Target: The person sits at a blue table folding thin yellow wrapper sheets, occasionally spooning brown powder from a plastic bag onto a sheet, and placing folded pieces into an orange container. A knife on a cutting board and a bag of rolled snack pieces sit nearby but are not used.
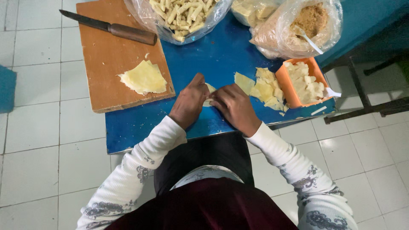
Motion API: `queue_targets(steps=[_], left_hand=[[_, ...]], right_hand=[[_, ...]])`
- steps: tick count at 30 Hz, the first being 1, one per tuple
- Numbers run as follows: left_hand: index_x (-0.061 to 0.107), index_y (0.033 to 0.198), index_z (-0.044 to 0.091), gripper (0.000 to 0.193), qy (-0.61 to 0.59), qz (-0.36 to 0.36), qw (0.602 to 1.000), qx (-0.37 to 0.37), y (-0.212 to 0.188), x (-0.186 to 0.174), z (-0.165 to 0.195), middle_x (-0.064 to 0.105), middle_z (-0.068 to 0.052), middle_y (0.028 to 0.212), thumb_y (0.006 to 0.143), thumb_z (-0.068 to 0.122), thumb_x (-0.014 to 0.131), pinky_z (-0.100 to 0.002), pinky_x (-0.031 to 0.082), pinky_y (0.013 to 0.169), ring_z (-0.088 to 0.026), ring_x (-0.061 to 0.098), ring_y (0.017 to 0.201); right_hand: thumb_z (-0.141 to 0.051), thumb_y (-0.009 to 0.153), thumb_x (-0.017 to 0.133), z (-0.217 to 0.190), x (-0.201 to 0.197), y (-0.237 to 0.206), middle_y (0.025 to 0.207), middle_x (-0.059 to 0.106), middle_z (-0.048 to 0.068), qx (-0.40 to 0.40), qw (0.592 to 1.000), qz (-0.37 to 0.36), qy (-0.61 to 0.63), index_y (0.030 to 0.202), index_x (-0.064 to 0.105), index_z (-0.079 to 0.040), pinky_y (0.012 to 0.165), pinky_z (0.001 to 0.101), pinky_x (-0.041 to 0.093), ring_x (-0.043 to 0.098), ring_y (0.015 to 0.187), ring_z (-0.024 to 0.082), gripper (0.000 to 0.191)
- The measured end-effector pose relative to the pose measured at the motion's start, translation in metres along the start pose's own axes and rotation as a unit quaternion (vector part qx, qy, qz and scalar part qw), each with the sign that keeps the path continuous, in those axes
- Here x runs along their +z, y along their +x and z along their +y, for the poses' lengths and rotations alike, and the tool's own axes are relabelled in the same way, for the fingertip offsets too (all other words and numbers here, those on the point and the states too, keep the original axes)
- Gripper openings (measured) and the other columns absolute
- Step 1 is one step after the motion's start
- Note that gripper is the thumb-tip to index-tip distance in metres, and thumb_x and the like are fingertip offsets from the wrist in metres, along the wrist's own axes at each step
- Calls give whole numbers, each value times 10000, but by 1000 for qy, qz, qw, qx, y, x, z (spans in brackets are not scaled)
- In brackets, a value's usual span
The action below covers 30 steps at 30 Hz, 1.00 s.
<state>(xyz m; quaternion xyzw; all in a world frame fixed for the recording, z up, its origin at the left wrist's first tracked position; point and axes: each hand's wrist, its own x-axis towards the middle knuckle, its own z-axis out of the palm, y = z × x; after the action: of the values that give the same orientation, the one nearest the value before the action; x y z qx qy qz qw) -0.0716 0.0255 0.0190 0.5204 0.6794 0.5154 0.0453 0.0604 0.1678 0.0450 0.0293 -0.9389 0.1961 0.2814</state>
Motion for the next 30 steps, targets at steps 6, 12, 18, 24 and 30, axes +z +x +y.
queue_targets(steps=[6, 12, 18, 24, 30], left_hand=[[565, 935, 2, 91, 48, 1, 999, 20, -2, -5, 14, 505, -173, 1042, 896, 59, 623, -472, 487, 819, -392, 591, 1001], [564, 1069, -45, 206, 115, 54, 991, 43, -16, -5, 28, 497, -202, 1122, 880, 21, 614, -468, 487, 851, -398, 574, 1056], [612, 1191, -1, 324, 207, 20, 977, 40, -40, -1, 34, 583, -161, 1259, 871, 4, 566, -411, 510, 942, -332, 580, 1156], [625, 1229, 9, 375, 229, 25, 973, 24, -46, -1, 36, 592, -142, 1309, 861, 2, 557, -428, 506, 973, -313, 572, 1226], [635, 1226, 18, 384, 260, 22, 965, 20, -46, 0, 38, 595, -141, 1302, 847, 15, 570, -437, 503, 962, -315, 573, 1232]], right_hand=[[-58, 898, 716, -5, 1, -3, 1080, 639, 115, -25, 996, -2, -83, 1074, 710, -25, 894, 419, 506, 582, 1029, 318, 179], [-55, 894, 640, -15, 6, -13, 1263, 582, 100, -18, 978, -20, -206, 1324, 660, -41, 926, 407, 490, 538, 1106, 292, 431], [-70, 922, 618, 1, 11, 8, 1397, 503, 55, -9, 967, -52, -250, 1436, 615, -149, 926, 416, 448, 493, 1122, 283, 520], [61, 801, 642, 27, 0, 30, 1312, 542, 101, -25, 993, -82, -75, 1478, 602, -139, 982, 414, 465, 509, 1104, 322, 707], [-54, 958, 720, 28, 5, 26, 1057, 705, 84, -67, 995, -49, -48, 1413, 615, -162, 891, 392, 479, 619, 948, 280, 480]])
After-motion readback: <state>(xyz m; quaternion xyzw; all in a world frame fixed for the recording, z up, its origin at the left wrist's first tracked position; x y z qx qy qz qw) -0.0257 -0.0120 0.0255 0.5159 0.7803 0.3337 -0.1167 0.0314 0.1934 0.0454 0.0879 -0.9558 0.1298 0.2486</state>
